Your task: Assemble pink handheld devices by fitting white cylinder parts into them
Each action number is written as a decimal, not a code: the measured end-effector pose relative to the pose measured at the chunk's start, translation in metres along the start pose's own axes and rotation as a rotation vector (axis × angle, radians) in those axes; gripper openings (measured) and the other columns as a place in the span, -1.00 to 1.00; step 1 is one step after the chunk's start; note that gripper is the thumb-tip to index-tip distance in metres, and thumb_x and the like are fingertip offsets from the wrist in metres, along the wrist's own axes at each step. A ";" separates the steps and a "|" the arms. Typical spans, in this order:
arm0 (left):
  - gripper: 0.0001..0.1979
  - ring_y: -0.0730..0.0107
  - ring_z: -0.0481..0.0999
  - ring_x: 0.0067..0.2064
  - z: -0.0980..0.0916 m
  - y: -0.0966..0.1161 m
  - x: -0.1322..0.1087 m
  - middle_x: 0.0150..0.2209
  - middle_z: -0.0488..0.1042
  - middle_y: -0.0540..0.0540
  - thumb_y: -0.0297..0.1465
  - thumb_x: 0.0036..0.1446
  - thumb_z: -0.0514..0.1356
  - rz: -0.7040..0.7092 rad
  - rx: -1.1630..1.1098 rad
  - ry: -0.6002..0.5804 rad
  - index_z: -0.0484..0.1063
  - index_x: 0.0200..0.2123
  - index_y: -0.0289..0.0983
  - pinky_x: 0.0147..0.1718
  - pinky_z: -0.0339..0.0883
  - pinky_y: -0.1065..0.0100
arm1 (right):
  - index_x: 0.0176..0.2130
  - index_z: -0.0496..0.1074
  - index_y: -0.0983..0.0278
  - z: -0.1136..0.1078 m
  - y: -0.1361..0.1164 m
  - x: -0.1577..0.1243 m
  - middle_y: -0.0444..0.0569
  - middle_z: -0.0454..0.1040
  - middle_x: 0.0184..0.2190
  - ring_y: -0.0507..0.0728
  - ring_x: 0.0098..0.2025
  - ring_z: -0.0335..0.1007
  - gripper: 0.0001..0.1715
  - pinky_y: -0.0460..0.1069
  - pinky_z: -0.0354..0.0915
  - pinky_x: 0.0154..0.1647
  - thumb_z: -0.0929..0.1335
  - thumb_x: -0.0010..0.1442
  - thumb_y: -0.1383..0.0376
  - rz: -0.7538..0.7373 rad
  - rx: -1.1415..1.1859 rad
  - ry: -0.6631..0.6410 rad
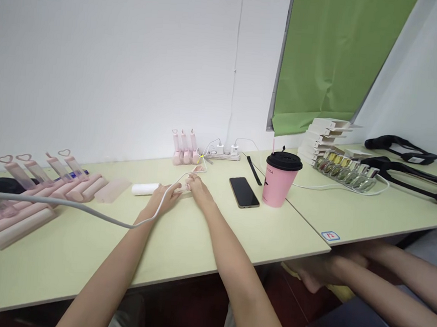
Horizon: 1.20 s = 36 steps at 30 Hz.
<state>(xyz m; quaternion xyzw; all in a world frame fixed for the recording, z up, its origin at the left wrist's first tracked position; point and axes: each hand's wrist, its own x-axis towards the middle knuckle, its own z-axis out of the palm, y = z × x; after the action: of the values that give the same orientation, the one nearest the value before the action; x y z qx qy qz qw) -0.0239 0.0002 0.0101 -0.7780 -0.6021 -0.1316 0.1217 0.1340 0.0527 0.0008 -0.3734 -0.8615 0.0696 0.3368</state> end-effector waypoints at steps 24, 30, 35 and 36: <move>-0.73 0.17 0.47 -0.23 0.010 0.014 0.005 -0.31 0.49 -0.21 -0.34 0.11 -0.05 -0.017 0.062 -0.159 0.40 -0.25 -0.29 -0.26 0.23 0.25 | -0.29 0.48 0.41 -0.006 -0.001 -0.005 0.20 0.48 -0.27 0.21 -0.19 0.38 -0.69 -0.01 0.18 -0.23 0.19 0.14 0.35 0.029 -0.513 -0.311; -0.73 0.20 0.46 -0.17 0.008 0.022 0.007 -0.29 0.47 -0.22 -0.35 0.12 -0.03 -0.079 0.018 -0.240 0.40 -0.25 -0.32 -0.20 0.24 0.29 | -0.30 0.49 0.40 -0.006 0.001 -0.003 0.20 0.49 -0.30 0.21 -0.22 0.39 -0.70 -0.01 0.18 -0.27 0.21 0.11 0.36 -0.004 -0.525 -0.336; -0.73 0.19 0.46 -0.18 0.015 0.027 0.005 -0.29 0.45 -0.25 -0.38 0.12 -0.04 -0.083 0.009 -0.220 0.39 -0.23 -0.34 -0.23 0.25 0.29 | -0.29 0.50 0.40 -0.005 0.002 -0.004 0.21 0.49 -0.31 0.21 -0.22 0.39 -0.70 -0.01 0.18 -0.26 0.22 0.09 0.36 0.029 -0.532 -0.365; -0.73 0.18 0.46 -0.18 0.016 0.028 0.005 -0.29 0.45 -0.26 -0.38 0.12 -0.04 -0.077 0.016 -0.206 0.39 -0.23 -0.35 -0.24 0.25 0.28 | -0.28 0.50 0.40 -0.005 0.002 -0.004 0.22 0.49 -0.30 0.21 -0.21 0.39 -0.70 -0.01 0.18 -0.26 0.22 0.09 0.36 0.038 -0.533 -0.372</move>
<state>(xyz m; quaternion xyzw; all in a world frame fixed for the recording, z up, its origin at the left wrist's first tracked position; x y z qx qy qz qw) 0.0052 0.0037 -0.0043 -0.7628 -0.6418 -0.0506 0.0601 0.1405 0.0502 0.0018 -0.4455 -0.8890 -0.0850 0.0627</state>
